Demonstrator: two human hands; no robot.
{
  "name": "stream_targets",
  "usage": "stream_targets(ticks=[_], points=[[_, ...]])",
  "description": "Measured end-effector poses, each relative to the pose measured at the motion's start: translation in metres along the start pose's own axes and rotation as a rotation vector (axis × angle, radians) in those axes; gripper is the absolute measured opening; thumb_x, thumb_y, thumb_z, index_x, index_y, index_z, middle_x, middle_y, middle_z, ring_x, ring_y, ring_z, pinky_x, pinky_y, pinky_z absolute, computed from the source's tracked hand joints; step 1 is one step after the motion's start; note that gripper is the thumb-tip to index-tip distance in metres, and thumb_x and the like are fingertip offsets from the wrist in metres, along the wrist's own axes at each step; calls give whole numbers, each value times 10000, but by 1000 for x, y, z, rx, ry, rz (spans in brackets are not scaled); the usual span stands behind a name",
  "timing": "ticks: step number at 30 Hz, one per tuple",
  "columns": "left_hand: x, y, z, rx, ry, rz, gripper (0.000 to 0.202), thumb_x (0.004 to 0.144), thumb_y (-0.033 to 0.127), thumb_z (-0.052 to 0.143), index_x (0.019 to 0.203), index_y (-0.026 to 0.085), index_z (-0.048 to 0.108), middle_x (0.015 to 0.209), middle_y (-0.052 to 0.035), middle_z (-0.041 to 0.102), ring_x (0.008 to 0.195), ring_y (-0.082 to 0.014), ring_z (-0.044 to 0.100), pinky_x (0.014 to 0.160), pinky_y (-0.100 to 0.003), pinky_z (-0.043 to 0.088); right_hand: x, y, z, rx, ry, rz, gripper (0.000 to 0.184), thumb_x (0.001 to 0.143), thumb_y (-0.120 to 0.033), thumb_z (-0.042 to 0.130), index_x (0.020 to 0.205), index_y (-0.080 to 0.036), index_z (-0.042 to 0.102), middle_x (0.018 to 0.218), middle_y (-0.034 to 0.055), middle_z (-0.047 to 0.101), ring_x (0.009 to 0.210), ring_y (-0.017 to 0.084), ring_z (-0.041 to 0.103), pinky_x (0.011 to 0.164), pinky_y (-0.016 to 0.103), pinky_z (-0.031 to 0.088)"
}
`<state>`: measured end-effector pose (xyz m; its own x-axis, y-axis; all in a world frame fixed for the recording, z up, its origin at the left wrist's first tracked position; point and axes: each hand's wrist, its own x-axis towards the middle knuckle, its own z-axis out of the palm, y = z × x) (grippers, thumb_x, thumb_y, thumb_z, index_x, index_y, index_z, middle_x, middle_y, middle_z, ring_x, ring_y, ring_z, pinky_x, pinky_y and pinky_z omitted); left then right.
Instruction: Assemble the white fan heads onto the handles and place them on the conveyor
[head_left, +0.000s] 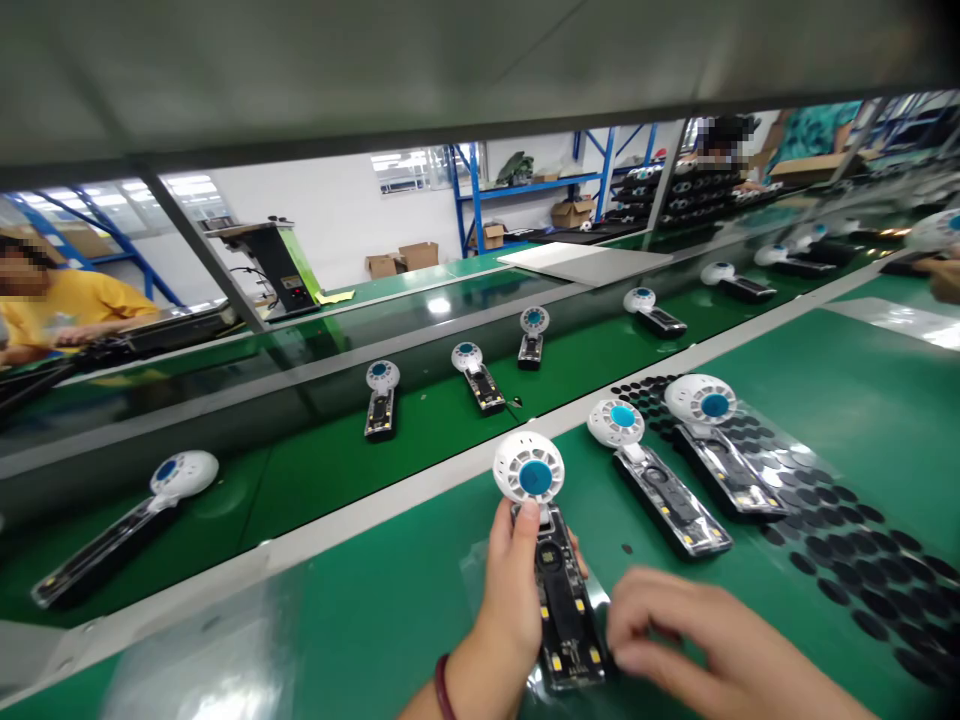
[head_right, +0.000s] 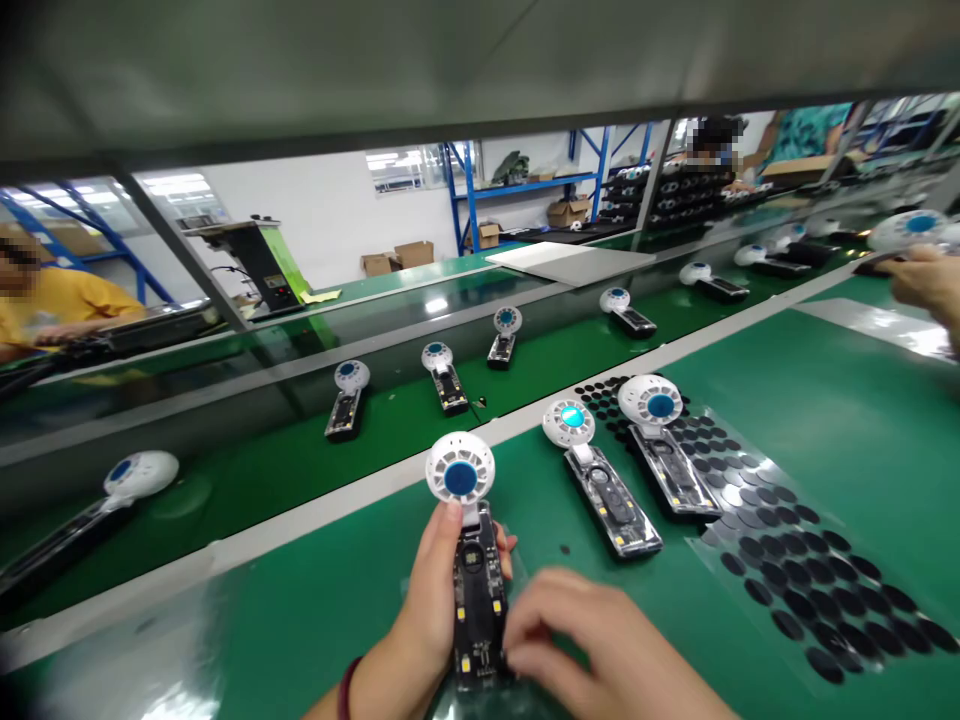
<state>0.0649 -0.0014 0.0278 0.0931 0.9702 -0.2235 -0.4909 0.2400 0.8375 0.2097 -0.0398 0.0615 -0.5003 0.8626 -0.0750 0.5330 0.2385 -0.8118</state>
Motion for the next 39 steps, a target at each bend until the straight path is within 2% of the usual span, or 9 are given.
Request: stream_targets(ticks=[2, 4, 7, 9, 19, 26, 30, 35, 39], points=[[-1, 1, 0, 57, 47, 9, 372, 762, 523, 514, 885, 173, 496, 628, 12, 622, 557, -117, 554, 576, -242, 409, 18, -14, -11, 27, 100, 76, 149, 817, -155, 511, 687, -223, 539, 764, -32, 602, 744, 122, 566, 669, 203, 424], [-1, 1, -1, 105, 77, 57, 369, 751, 504, 544, 898, 165, 542, 775, -13, 641, 713, -133, 560, 685, -246, 411, 34, -18, -14, 19, 153, 77, 148, 820, -139, 500, 710, -226, 547, 778, -40, 596, 761, 121, 557, 679, 211, 411], [1, 1, -1, 116, 45, 80, 387, 757, 495, 540, 958, 164, 556, 1027, -65, 624, 951, -204, 531, 853, -300, 372, 46, -15, -13, -39, 169, 31, 157, 829, -124, 498, 724, -225, 557, 778, -40, 576, 767, 120, 548, 672, 216, 405], [1, 2, -2, 134, 23, 74, 405, 773, 491, 518, 1007, 161, 538, 1074, -83, 611, 1016, -233, 510, 898, -332, 347, 47, -13, -11, -90, 167, -7, 158, 833, -116, 505, 728, -221, 558, 770, -37, 563, 768, 121, 542, 665, 218, 406], [0, 4, 0, 224, -4, 90, 385, 826, 443, 461, 1077, 152, 480, 1126, -88, 574, 1053, -229, 488, 901, -345, 334, 44, -17, -10, -196, 183, -91, 170, 837, -84, 516, 772, -224, 587, 781, -34, 591, 782, 133, 537, 690, 252, 422], [-1, 4, 0, 198, -3, 71, 308, 825, 447, 462, 940, 164, 506, 1095, -75, 583, 1024, -220, 498, 901, -342, 340, 44, -16, -11, -116, 174, -37, 176, 847, -96, 507, 748, -226, 572, 772, -43, 581, 780, 116, 544, 676, 225, 421], [-1, 4, 0, 157, -20, 68, 307, 833, 426, 462, 984, 163, 507, 1132, -77, 574, 1057, -210, 486, 953, -345, 315, 44, -16, -10, -117, 168, -33, 172, 845, -101, 514, 742, -227, 569, 772, -45, 577, 784, 119, 540, 688, 234, 412], [0, 5, 1, 236, 18, 82, 377, 826, 439, 463, 1067, 151, 492, 1093, -81, 594, 1018, -214, 502, 912, -342, 331, 44, -16, -11, -230, 161, -59, 160, 842, -108, 524, 735, -224, 553, 750, -49, 582, 765, 135, 522, 697, 275, 389], [-2, 7, 3, 221, 44, 79, 356, 801, 466, 486, 972, 160, 543, 1099, -76, 597, 1046, -234, 489, 902, -332, 334, 45, -16, -11, -238, 152, -69, 169, 842, -99, 514, 741, -229, 552, 763, -51, 590, 757, 129, 520, 709, 272, 392]])
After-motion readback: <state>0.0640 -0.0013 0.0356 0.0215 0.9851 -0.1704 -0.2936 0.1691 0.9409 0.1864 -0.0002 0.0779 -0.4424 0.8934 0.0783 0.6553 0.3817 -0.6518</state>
